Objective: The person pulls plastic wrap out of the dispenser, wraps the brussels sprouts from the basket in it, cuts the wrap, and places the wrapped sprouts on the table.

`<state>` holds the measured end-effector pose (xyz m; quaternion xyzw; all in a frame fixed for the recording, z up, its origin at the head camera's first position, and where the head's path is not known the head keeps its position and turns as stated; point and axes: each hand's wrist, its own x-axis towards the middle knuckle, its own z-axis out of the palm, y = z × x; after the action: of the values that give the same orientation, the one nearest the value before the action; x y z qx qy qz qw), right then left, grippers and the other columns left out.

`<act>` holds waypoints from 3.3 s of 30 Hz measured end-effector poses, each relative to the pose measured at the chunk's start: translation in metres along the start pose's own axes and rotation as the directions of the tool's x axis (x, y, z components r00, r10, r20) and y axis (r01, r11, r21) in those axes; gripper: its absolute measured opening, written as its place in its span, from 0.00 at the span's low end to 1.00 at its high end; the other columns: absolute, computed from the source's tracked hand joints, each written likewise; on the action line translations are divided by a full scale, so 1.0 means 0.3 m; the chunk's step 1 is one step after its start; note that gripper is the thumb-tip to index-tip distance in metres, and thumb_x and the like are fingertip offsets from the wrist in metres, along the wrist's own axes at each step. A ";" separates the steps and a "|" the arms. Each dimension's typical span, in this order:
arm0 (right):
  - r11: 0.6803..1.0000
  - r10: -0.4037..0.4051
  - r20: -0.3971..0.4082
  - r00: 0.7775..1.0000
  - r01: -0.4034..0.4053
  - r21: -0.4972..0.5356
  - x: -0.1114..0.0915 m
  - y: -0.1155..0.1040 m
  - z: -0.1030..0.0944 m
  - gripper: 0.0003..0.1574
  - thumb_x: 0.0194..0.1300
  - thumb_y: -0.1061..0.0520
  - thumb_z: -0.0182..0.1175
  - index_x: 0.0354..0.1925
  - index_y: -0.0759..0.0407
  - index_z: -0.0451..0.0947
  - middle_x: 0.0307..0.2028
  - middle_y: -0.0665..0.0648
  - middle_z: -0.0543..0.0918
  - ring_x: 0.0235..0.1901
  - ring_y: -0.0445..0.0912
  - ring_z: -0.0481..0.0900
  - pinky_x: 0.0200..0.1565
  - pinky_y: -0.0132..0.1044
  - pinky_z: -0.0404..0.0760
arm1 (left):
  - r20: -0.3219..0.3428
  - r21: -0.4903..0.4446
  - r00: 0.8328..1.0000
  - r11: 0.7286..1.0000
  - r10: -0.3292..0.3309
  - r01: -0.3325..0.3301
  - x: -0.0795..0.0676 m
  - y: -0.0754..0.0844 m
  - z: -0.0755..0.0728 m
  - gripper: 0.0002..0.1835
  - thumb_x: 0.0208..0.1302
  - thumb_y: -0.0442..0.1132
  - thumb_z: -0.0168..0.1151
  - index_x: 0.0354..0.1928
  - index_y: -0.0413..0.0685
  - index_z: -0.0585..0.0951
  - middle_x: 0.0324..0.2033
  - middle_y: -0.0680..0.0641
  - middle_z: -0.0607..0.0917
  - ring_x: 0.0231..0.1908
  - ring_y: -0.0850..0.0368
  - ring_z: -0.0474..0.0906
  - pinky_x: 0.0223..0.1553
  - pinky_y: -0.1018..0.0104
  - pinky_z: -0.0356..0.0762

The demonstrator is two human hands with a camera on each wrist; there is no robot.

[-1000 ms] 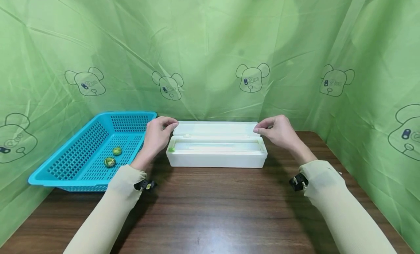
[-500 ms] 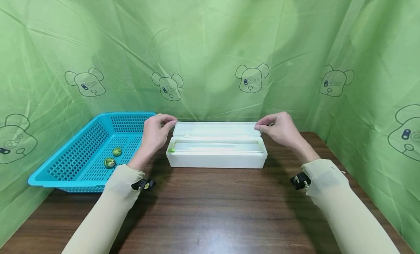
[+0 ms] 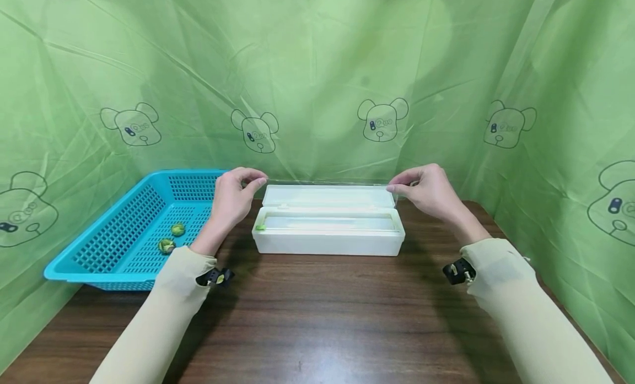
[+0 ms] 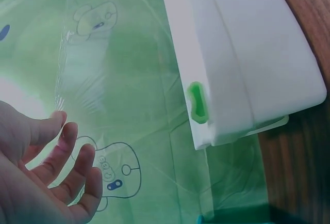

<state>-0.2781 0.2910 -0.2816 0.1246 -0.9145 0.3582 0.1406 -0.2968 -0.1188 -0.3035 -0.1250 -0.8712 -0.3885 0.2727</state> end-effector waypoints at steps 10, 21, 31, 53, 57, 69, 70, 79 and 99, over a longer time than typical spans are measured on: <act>1.000 0.008 0.001 1.000 -0.008 -0.009 -0.004 -0.028 -0.030 0.13 0.69 0.48 0.73 0.43 0.56 0.92 0.41 0.58 0.91 0.33 0.46 0.83 0.30 0.35 0.79 | -0.005 -0.006 1.000 1.000 0.007 -0.007 0.004 0.021 -0.026 0.06 0.74 0.39 0.68 0.44 0.48 0.91 0.39 0.50 0.87 0.37 0.53 0.80 0.36 0.57 0.73; 1.000 -0.008 -0.025 1.000 0.007 -0.025 -0.004 -0.059 -0.063 0.13 0.69 0.48 0.73 0.43 0.56 0.92 0.39 0.56 0.91 0.32 0.46 0.82 0.29 0.35 0.78 | -0.016 -0.015 0.999 0.999 0.038 -0.038 0.014 0.052 -0.057 0.06 0.74 0.38 0.67 0.44 0.46 0.91 0.39 0.48 0.88 0.40 0.51 0.80 0.38 0.56 0.73; 1.000 -0.018 -0.031 0.999 0.017 -0.018 -0.005 -0.081 -0.088 0.15 0.68 0.47 0.74 0.44 0.56 0.92 0.37 0.52 0.91 0.31 0.44 0.82 0.29 0.34 0.78 | -0.023 -0.022 0.998 0.998 0.054 -0.054 0.020 0.077 -0.085 0.06 0.74 0.37 0.68 0.45 0.45 0.92 0.40 0.47 0.88 0.40 0.51 0.80 0.38 0.56 0.71; 1.000 -0.017 -0.073 0.997 0.015 -0.022 -0.012 -0.122 -0.140 0.15 0.67 0.48 0.76 0.45 0.56 0.92 0.33 0.48 0.91 0.27 0.44 0.80 0.27 0.33 0.76 | -0.046 -0.039 0.996 0.996 0.076 -0.078 0.027 0.124 -0.137 0.06 0.74 0.37 0.68 0.44 0.46 0.92 0.41 0.47 0.89 0.40 0.53 0.80 0.34 0.59 0.70; 0.999 -0.031 -0.089 0.996 0.029 -0.025 -0.018 -0.132 -0.145 0.15 0.66 0.48 0.76 0.44 0.56 0.92 0.32 0.47 0.90 0.26 0.44 0.79 0.26 0.33 0.75 | -0.054 -0.040 0.995 0.995 0.085 -0.087 0.028 0.127 -0.146 0.06 0.73 0.37 0.69 0.44 0.46 0.92 0.42 0.48 0.89 0.41 0.53 0.81 0.35 0.60 0.71; 1.000 -0.010 -0.085 0.996 0.012 0.023 -0.050 -0.167 -0.167 0.19 0.65 0.43 0.76 0.44 0.55 0.92 0.34 0.51 0.91 0.27 0.45 0.78 0.27 0.33 0.75 | -0.068 -0.053 0.991 0.992 0.113 -0.116 0.015 0.149 -0.173 0.06 0.73 0.37 0.70 0.44 0.46 0.92 0.42 0.48 0.89 0.40 0.54 0.81 0.36 0.61 0.73; 1.000 -0.010 -0.085 0.996 0.012 0.023 -0.052 -0.169 -0.169 0.19 0.64 0.43 0.76 0.44 0.55 0.92 0.34 0.51 0.91 0.27 0.45 0.78 0.27 0.33 0.75 | -0.067 -0.053 0.991 0.992 0.112 -0.116 0.013 0.151 -0.175 0.06 0.73 0.37 0.70 0.44 0.46 0.92 0.41 0.48 0.89 0.40 0.54 0.81 0.36 0.61 0.73; 1.000 -0.020 -0.090 0.996 0.020 0.007 -0.084 -0.189 -0.183 0.18 0.64 0.44 0.77 0.43 0.55 0.92 0.32 0.51 0.91 0.27 0.44 0.79 0.27 0.33 0.75 | -0.062 -0.072 0.991 0.990 0.118 -0.122 -0.017 0.169 -0.201 0.06 0.73 0.37 0.69 0.44 0.46 0.92 0.40 0.49 0.89 0.39 0.56 0.80 0.35 0.61 0.74; 0.999 -0.014 -0.098 0.995 0.010 -0.036 -0.218 -0.221 -0.173 0.09 0.64 0.50 0.78 0.39 0.52 0.93 0.31 0.48 0.91 0.26 0.41 0.81 0.25 0.31 0.74 | -0.009 -0.072 0.983 0.981 0.182 -0.182 -0.124 0.179 -0.265 0.05 0.71 0.35 0.70 0.42 0.50 0.92 0.36 0.54 0.88 0.34 0.60 0.76 0.35 0.63 0.71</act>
<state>-0.1868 0.2879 -0.2268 0.1098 -0.9119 0.3468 0.1898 -0.2131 -0.1423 -0.2485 -0.2135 -0.8413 -0.3934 0.3033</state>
